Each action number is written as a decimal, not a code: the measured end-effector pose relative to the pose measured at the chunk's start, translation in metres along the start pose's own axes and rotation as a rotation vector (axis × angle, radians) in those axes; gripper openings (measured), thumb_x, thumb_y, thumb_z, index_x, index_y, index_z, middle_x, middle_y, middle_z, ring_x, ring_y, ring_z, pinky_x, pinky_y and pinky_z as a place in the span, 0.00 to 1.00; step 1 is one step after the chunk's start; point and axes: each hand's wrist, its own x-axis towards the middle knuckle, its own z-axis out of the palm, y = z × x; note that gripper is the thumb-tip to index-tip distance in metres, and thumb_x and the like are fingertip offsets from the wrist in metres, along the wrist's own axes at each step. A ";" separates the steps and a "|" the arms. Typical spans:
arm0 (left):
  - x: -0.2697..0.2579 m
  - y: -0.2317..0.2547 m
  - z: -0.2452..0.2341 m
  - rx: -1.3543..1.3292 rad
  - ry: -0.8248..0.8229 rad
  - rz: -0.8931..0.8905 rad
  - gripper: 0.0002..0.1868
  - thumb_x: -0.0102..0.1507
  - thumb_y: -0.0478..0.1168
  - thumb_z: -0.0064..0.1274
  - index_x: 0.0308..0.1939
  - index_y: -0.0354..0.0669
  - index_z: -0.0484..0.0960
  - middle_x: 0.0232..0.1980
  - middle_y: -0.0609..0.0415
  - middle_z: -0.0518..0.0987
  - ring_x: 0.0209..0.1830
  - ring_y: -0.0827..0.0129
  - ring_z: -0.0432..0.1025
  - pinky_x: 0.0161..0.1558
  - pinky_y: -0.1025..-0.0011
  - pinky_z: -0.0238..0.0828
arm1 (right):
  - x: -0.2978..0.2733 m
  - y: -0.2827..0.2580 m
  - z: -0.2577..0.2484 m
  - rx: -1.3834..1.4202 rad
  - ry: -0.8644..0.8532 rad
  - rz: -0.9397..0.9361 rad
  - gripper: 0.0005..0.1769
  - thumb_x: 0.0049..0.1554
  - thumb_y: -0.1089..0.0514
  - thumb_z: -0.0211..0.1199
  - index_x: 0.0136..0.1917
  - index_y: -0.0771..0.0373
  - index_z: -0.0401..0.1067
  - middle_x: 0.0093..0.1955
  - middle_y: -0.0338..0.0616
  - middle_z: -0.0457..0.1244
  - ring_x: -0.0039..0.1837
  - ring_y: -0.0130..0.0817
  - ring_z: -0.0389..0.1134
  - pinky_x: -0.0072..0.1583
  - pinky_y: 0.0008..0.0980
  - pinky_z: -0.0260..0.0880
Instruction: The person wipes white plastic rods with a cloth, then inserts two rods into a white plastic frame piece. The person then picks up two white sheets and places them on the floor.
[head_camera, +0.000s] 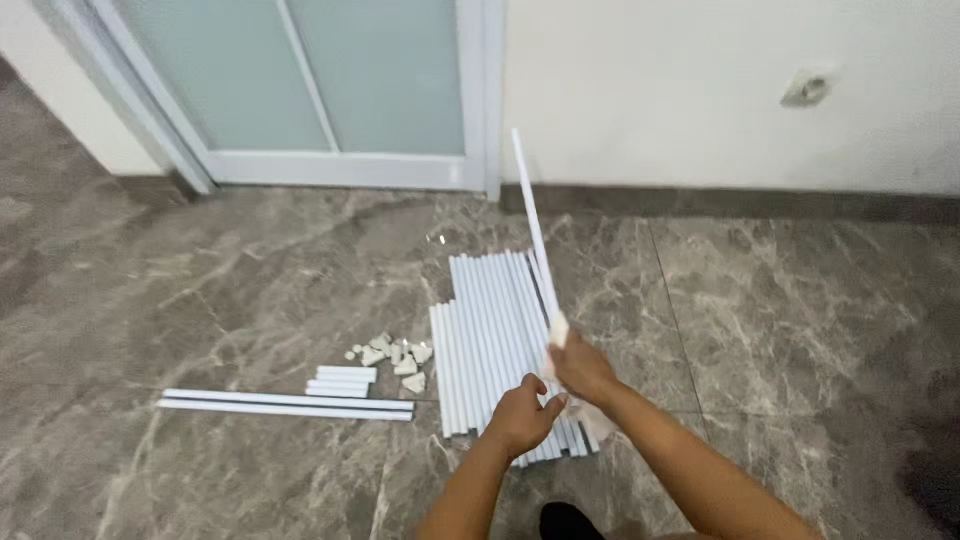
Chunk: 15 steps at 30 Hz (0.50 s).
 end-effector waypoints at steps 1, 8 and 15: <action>0.005 -0.004 0.008 -0.025 -0.019 -0.065 0.26 0.68 0.54 0.51 0.56 0.33 0.71 0.37 0.37 0.81 0.40 0.47 0.79 0.46 0.53 0.74 | 0.001 0.024 0.002 -0.033 -0.061 0.087 0.32 0.65 0.43 0.48 0.68 0.75 0.55 0.58 0.74 0.65 0.62 0.68 0.67 0.66 0.56 0.64; 0.041 -0.071 0.045 -0.062 -0.036 -0.300 0.21 0.68 0.47 0.48 0.60 0.37 0.71 0.35 0.39 0.83 0.39 0.50 0.79 0.47 0.55 0.73 | 0.007 0.107 0.048 -0.133 -0.225 0.307 0.26 0.66 0.45 0.45 0.66 0.67 0.59 0.56 0.62 0.69 0.59 0.61 0.71 0.63 0.55 0.67; 0.051 -0.152 0.052 0.156 0.290 -0.308 0.18 0.64 0.40 0.52 0.56 0.34 0.75 0.55 0.37 0.78 0.58 0.45 0.72 0.58 0.53 0.70 | 0.009 0.125 0.072 -0.127 -0.319 0.442 0.26 0.67 0.45 0.42 0.69 0.63 0.59 0.63 0.56 0.66 0.64 0.54 0.69 0.66 0.53 0.64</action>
